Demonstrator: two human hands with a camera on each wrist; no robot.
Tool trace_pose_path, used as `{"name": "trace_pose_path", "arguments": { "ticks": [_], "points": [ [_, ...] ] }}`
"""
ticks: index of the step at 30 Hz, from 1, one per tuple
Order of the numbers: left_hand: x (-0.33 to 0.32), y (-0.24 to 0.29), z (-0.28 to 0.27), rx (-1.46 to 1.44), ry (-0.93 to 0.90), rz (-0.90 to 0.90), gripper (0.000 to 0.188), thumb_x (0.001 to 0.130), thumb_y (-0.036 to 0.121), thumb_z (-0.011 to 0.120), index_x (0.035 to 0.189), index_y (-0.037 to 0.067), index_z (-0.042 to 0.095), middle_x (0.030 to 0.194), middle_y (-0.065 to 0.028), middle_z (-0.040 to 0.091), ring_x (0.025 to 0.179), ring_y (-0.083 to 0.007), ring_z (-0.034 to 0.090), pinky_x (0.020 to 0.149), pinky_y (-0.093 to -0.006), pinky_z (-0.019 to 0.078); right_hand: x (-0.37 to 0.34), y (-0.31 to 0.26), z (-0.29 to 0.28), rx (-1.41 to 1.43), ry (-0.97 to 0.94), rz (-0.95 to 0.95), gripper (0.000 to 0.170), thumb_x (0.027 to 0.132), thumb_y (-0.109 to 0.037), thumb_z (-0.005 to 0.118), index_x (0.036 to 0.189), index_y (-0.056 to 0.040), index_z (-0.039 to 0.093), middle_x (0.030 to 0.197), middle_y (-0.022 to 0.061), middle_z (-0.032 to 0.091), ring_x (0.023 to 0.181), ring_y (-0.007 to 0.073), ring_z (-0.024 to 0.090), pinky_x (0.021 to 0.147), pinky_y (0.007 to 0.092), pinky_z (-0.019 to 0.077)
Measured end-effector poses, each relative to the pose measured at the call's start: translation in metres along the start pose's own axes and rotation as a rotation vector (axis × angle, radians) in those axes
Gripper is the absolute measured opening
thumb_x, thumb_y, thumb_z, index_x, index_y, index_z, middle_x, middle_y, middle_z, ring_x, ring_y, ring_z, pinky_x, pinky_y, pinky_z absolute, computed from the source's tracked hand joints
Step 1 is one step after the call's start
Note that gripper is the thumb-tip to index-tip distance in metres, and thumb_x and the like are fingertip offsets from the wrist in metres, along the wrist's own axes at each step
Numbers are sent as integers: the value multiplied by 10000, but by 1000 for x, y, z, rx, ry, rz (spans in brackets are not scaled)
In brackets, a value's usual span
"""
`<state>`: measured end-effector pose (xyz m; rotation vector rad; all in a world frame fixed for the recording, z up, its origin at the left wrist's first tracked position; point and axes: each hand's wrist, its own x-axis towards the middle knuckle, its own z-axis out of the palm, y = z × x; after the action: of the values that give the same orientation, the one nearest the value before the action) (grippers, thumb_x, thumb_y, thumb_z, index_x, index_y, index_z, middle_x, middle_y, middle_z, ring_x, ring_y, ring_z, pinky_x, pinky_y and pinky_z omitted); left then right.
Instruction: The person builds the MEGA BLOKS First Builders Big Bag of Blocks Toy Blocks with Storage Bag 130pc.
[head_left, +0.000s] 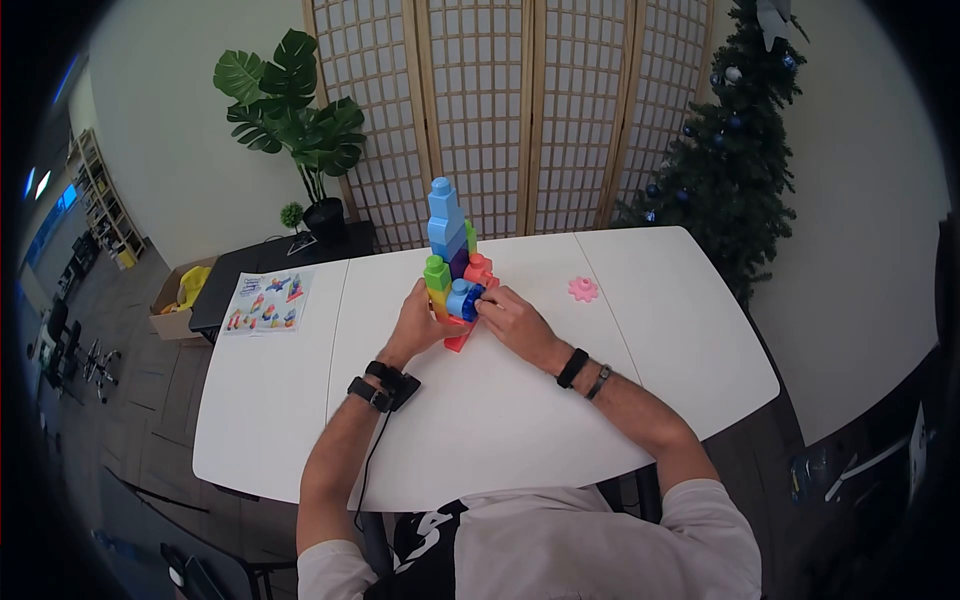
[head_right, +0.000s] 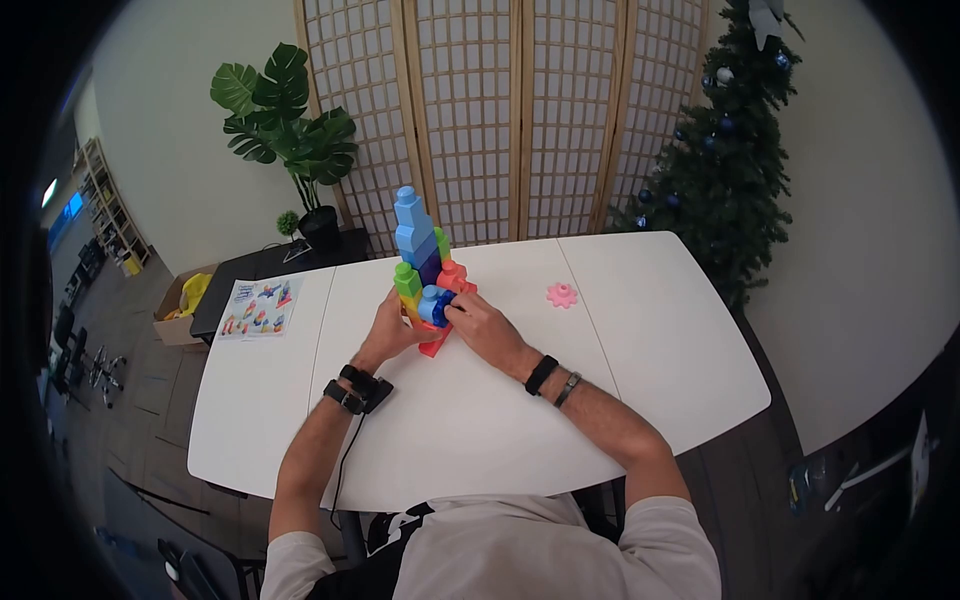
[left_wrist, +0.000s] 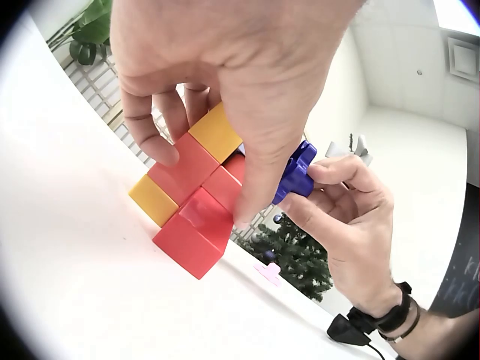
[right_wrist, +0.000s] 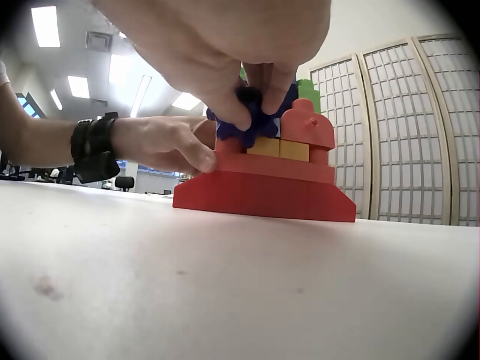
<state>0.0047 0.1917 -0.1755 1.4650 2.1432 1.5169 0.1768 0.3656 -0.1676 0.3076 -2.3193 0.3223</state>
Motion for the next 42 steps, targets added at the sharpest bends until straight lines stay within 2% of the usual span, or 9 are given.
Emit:
{"name": "trace_pose_path", "arguments": {
  "ticks": [9, 19, 22, 24, 28, 30, 37, 40, 42],
  "points": [
    [1, -3, -2, 52, -27, -18, 874, 721, 148, 1014, 1461, 72, 556, 1324, -76, 675, 1174, -212, 684, 1011, -373, 560, -1, 2, -1, 368, 50, 263, 257, 970, -72, 774, 1190, 13, 672, 1182, 157, 694, 1056, 343, 737, 900, 413, 626],
    [4, -4, 0, 33, 58, 105, 649, 775, 155, 924, 1344, 27, 640, 1234, -92, 713, 1086, -203, 716, 884, -349, 595, 2, 3, -5, 328, 18, 284, 269, 1014, -142, 757, 1199, 28, 663, 1111, 177, 727, 949, 326, 768, 857, 389, 633],
    [5, -3, 0, 110, 86, 103, 617, 769, 156, 915, 1312, 25, 653, 1167, -95, 735, 1029, -208, 736, 889, -353, 591, -4, 15, 10, 434, 41, 382, 256, 1030, -156, 754, 1172, 34, 661, 1021, 158, 766, 870, 263, 780, 793, 359, 630],
    [6, -4, 0, 148, 111, 123, 604, 767, 177, 912, 1295, 26, 660, 1156, -96, 740, 1021, -209, 738, 886, -348, 585, -11, 18, 11, 733, 0, 673, 226, 1031, -134, 760, 1129, 38, 653, 968, 132, 789, 810, 195, 771, 739, 329, 621],
    [5, 2, -2, 94, 99, 92, 594, 767, 192, 913, 1282, 28, 666, 1155, -95, 739, 1016, -210, 737, 880, -349, 585, -8, 13, 3, 810, 100, 612, 199, 1021, -99, 768, 1079, 43, 641, 1012, 136, 794, 855, 151, 773, 762, 311, 634],
    [5, 2, -2, 57, 91, 74, 598, 768, 196, 916, 1286, 30, 667, 1169, -98, 736, 1031, -207, 734, 883, -347, 584, 0, 3, -6, 591, 122, 516, 196, 997, -61, 782, 1065, 42, 629, 978, 127, 786, 897, 178, 794, 815, 317, 649],
    [4, 0, -4, 12, 55, 65, 629, 757, 249, 920, 1286, 24, 666, 1217, -155, 681, 1115, -318, 711, 968, -415, 581, 6, 2, 3, 565, 100, 456, 214, 972, -35, 785, 1098, 37, 628, 1051, 151, 757, 957, 246, 806, 861, 351, 662],
    [4, 3, -5, -9, 26, 83, 634, 762, 246, 927, 1297, 31, 664, 1228, -153, 676, 1131, -316, 704, 985, -418, 574, 3, 2, 1, 540, 59, 414, 221, 966, -45, 801, 1111, 44, 660, 1097, 140, 728, 990, 245, 784, 894, 350, 656],
    [3, 5, -7, 91, 23, 166, 701, 760, 144, 944, 1377, 43, 627, 1291, -89, 681, 1102, -208, 710, 935, -354, 591, 3, -1, 0, 400, 60, 344, 243, 960, -56, 802, 1132, 47, 664, 1103, 161, 708, 973, 287, 781, 876, 367, 640]
  ]
}}
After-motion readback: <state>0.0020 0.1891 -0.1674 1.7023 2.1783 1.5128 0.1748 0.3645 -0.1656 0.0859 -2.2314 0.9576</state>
